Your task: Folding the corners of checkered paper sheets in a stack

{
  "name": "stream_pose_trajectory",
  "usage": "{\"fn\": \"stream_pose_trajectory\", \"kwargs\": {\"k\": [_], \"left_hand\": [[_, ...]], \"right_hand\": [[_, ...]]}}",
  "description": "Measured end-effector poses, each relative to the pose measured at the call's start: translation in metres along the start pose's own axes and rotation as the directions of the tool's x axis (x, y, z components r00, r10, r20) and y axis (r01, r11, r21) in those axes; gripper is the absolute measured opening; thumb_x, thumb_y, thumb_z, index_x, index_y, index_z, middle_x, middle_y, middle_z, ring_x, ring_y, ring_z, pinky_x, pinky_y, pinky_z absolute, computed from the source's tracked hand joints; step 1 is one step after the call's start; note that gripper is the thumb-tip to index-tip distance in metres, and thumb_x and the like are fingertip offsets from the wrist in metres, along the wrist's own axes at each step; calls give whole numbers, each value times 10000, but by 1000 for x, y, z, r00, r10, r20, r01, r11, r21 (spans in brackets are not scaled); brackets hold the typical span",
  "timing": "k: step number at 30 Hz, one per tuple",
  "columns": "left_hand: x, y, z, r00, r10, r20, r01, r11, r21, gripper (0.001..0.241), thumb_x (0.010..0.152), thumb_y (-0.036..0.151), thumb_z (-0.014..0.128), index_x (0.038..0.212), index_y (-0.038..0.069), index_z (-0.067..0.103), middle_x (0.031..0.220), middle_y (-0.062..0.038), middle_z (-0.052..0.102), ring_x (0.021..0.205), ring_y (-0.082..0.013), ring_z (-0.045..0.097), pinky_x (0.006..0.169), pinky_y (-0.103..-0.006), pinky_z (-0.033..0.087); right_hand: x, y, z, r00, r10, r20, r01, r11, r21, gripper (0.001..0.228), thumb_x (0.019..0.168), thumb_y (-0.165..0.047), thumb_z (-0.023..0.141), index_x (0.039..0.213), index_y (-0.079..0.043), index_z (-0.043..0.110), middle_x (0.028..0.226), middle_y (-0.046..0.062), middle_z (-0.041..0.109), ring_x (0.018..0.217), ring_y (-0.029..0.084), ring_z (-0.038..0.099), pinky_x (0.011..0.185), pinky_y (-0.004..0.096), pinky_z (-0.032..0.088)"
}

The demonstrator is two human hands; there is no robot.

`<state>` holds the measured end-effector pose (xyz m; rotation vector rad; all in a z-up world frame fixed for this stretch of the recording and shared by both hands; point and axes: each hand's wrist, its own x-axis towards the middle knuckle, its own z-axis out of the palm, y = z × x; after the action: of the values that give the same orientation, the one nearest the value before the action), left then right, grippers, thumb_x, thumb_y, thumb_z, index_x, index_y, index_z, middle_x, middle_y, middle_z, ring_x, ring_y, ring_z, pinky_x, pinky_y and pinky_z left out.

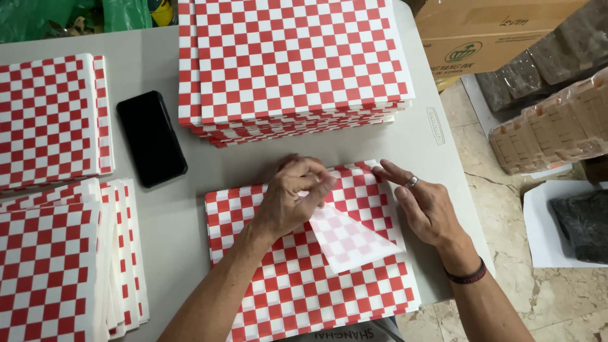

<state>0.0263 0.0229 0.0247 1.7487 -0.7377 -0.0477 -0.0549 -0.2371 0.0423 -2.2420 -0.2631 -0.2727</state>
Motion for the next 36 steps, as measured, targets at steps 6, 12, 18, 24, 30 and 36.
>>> {"fn": "stream_pose_trajectory", "kwargs": {"k": [6,12,18,24,30,36], "left_hand": [[-1,8,-1,1000,8,17,-10,994,109,398,931,308,749,634,58,657,1073,-107,744,1169,-383,649,1040,-513,467],[-5,-5,2,1000,24,-14,-24,1000,14,243,852,255,832,942,80,689,894,-90,700,1011,-294,687,954,-454,519],[-7,-1,-2,999,43,4,-43,998,-51,215,954,320,708,883,121,668,738,-40,647,869,-239,676,956,-406,498],[3,-5,0,988,152,-28,-151,987,51,394,943,256,707,578,129,633,939,-48,742,998,-335,703,910,-420,535],[2,4,0,997,32,64,-45,978,203,340,925,272,686,649,82,740,1140,-98,757,1135,-267,650,1002,-491,492],[1,10,0,994,75,80,-90,976,201,812,980,666,245,713,72,731,1028,-140,766,946,-278,715,930,-478,471]], "right_hand": [[-2,2,4,993,-109,43,109,994,2,566,985,-399,415,1432,-93,578,1170,88,760,402,156,605,427,295,467],[-7,17,2,983,-176,-59,181,980,87,666,970,-457,359,1463,-39,515,1250,93,724,405,100,560,429,243,433],[-9,18,2,992,-101,-76,110,986,123,604,1017,-378,315,1482,-38,498,1202,94,738,365,84,515,392,227,385],[2,-1,-2,997,-72,-14,71,997,-16,516,973,-362,431,1392,-135,630,976,78,811,396,257,631,448,364,497],[-4,-8,4,993,-107,53,108,994,-14,441,1015,-284,451,1379,-63,567,1245,104,742,918,202,798,738,276,648],[-5,7,14,991,-6,-134,21,994,107,406,1023,-266,445,1331,-71,621,1115,82,802,732,128,552,603,248,495]]}}
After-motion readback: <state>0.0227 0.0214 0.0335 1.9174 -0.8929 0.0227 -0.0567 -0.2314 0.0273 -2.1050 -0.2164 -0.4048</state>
